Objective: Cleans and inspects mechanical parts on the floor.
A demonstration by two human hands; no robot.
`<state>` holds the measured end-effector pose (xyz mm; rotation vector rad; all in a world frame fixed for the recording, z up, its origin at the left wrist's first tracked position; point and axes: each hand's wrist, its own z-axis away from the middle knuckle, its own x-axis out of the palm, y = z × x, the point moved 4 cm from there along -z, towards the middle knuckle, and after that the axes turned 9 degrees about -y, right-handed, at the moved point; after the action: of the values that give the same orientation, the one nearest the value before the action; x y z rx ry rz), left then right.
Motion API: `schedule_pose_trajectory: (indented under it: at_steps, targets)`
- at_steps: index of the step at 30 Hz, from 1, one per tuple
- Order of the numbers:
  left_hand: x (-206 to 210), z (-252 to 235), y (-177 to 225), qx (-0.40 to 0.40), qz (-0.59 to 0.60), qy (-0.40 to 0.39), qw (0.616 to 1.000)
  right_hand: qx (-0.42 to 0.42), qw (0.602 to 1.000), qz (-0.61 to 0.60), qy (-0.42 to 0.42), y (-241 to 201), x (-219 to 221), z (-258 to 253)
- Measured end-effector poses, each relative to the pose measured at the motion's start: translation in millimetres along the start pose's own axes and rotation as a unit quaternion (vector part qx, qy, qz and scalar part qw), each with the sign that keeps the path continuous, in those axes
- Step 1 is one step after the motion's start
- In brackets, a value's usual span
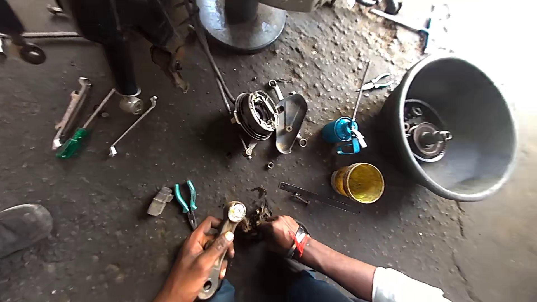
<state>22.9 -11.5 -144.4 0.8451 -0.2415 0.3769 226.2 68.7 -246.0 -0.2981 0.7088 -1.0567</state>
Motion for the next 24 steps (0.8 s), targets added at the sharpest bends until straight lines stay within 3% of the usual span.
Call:
schedule_pose_trajectory:
  at_steps: [4, 11, 14, 16, 19, 24]
  targets:
    - [-1, 0, -4, -0.008, -0.016, 0.003, 1.0, 0.057, 0.998, -0.036, -0.006, 13, 27, 13]
    - [-1, -3, -5, -0.021, -0.006, 0.006, 1.0, 0.084, 0.993, -0.07, 0.046, 2, 13, 19]
    - [-2, -1, -3, -0.018, -0.008, 0.007, 1.0, 0.045, 0.977, -0.104, 0.179, 19, -15, 33]
    - [-4, -1, -5, -0.016, -0.01, 0.01, 1.0, 0.033, 0.946, -0.12, 0.301, 46, -30, 44]
    - [-4, -2, -7, -0.018, -0.011, 0.013, 1.0, 0.086, 0.911, -0.074, 0.397, 85, -45, 54]
    - [0, -4, -5, -0.027, -0.013, 0.006, 1.0, 0.229, 0.936, -0.024, 0.268, 102, -37, 45]
